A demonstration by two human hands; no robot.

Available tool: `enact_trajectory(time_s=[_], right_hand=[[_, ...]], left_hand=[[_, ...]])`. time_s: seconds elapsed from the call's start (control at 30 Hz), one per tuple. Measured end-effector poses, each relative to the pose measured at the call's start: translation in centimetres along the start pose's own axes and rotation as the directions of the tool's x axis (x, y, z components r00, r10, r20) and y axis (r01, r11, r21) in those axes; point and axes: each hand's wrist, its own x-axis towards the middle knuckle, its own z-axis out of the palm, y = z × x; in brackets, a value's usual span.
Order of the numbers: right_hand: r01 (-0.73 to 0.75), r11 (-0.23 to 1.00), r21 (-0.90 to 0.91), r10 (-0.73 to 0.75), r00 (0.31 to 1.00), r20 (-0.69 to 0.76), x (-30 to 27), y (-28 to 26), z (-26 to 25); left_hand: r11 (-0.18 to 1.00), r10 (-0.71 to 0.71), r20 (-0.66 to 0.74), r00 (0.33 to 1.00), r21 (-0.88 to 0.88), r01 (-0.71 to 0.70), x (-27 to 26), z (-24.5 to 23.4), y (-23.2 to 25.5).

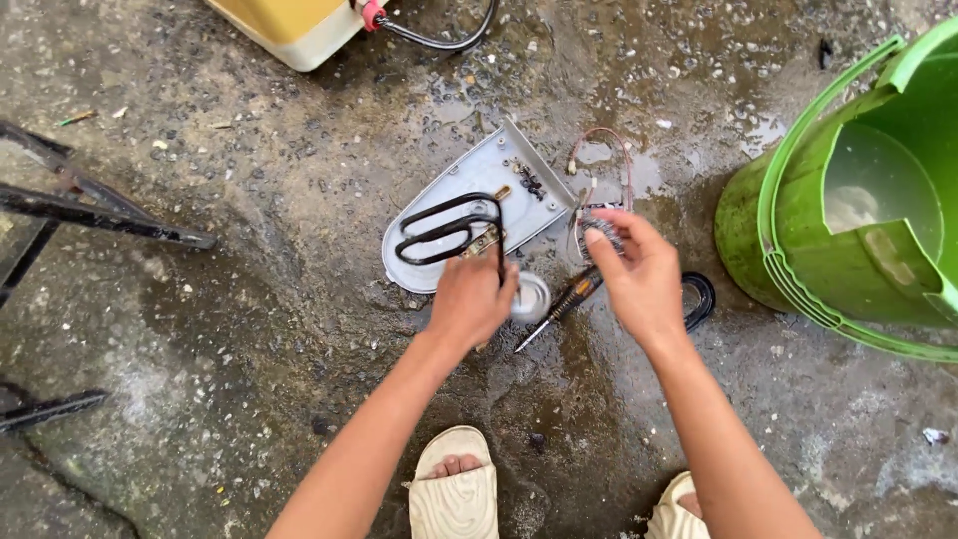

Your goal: Cleaning the internal components of a water heater, including the heating element and gasket, using water and a scrubbing pad.

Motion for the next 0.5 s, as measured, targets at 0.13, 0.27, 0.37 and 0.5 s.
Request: enact_trajectory(time_s=[0.13,0.27,0.37,0.5], right_hand=[[0.055,0.996,0.068,-0.054,0.998,-0.02,-0.7,-3.1,-1.1],[0.029,1.0,0.005,-0.029,0.999,-0.046,-3.0,-1.6,0.1],[-0.031,0.984,-0.176,0.028,0.999,-0.021,-5.6,1.3,2.1],[0.018,0.894,-0.447,-0.021,1.0,-0.003,-7.7,5.0,3.1]], left_hand=[[0.999,0.021,0.061,0.998,0.035,-0.023,-5.9,-3.4,4.5],[0.967,0.042,0.175,0.984,0.241,-0.084,-5.3,3.3,-3.5],[0.903,0.128,0.18,0.975,0.385,-0.189,-4.2,5.8,-5.9],[0.817,0.297,0.064,0.953,0.5,-0.288,-3.6,6.2,-5.2]])
